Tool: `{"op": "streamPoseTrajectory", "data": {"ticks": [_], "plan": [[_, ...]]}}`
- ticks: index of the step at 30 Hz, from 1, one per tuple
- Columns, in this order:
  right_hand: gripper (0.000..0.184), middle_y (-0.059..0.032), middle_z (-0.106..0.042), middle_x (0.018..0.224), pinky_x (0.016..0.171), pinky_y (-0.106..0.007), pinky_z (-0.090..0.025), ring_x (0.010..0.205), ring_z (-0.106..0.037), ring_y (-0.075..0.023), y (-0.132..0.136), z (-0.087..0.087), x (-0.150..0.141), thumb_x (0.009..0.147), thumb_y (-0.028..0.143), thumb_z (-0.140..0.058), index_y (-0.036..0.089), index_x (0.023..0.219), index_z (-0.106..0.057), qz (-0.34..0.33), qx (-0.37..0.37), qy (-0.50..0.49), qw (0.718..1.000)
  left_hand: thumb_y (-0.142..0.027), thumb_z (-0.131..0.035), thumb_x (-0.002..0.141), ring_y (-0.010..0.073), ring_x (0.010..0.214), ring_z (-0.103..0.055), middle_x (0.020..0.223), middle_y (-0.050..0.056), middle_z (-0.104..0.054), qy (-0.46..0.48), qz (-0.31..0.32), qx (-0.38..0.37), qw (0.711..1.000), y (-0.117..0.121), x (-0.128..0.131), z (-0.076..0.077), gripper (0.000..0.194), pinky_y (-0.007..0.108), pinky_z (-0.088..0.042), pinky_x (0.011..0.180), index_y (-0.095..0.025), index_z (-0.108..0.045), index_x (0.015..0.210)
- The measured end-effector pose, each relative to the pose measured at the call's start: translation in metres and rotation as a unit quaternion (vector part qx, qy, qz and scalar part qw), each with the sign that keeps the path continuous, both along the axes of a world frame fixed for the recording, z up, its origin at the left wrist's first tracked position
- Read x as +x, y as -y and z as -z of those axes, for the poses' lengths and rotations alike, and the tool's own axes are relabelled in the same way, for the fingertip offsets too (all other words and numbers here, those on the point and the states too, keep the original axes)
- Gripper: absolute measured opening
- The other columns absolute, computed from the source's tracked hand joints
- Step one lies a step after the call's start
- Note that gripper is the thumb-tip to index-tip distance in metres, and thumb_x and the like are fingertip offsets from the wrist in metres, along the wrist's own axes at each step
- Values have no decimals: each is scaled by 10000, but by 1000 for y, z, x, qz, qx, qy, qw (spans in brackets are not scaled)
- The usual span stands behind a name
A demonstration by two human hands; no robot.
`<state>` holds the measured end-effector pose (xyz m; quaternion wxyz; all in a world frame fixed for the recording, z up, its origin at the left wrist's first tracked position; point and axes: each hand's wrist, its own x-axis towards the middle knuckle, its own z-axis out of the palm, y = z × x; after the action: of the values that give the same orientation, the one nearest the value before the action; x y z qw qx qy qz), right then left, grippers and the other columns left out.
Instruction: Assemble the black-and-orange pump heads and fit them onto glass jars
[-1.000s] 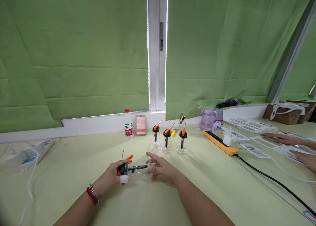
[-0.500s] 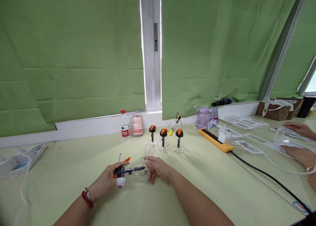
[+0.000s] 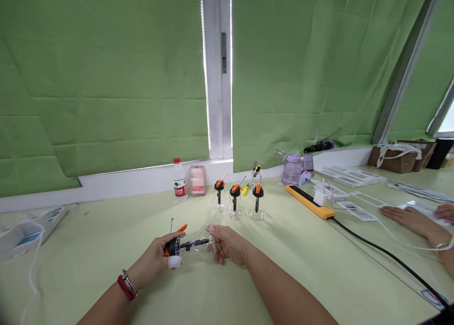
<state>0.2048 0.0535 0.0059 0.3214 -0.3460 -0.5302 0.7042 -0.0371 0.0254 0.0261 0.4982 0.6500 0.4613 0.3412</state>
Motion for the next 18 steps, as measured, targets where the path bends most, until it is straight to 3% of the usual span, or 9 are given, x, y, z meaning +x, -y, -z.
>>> {"op": "streamPoseTrajectory", "data": {"ticks": [13, 18], "plan": [[386, -6, -623, 637, 403, -196, -358, 416, -538, -118, -6, -3, 2, 814, 497, -425, 187, 1041, -456, -11, -45, 7, 999, -333, -735, 605, 200, 826, -534, 968, 68, -594, -100, -29, 107, 989, -5, -5, 5, 628, 312, -457, 774, -182, -588, 1196], [421, -5, -613, 619, 393, -209, -367, 394, -531, -128, -8, 0, -1, 824, 491, -356, 190, 1107, -436, -1, -59, 16, 998, -324, -707, 654, 185, 852, -544, 945, 29, -573, -115, -29, 129, 985, -2, 0, 1, 722, 314, -455, 818, -243, -467, 1330]]}}
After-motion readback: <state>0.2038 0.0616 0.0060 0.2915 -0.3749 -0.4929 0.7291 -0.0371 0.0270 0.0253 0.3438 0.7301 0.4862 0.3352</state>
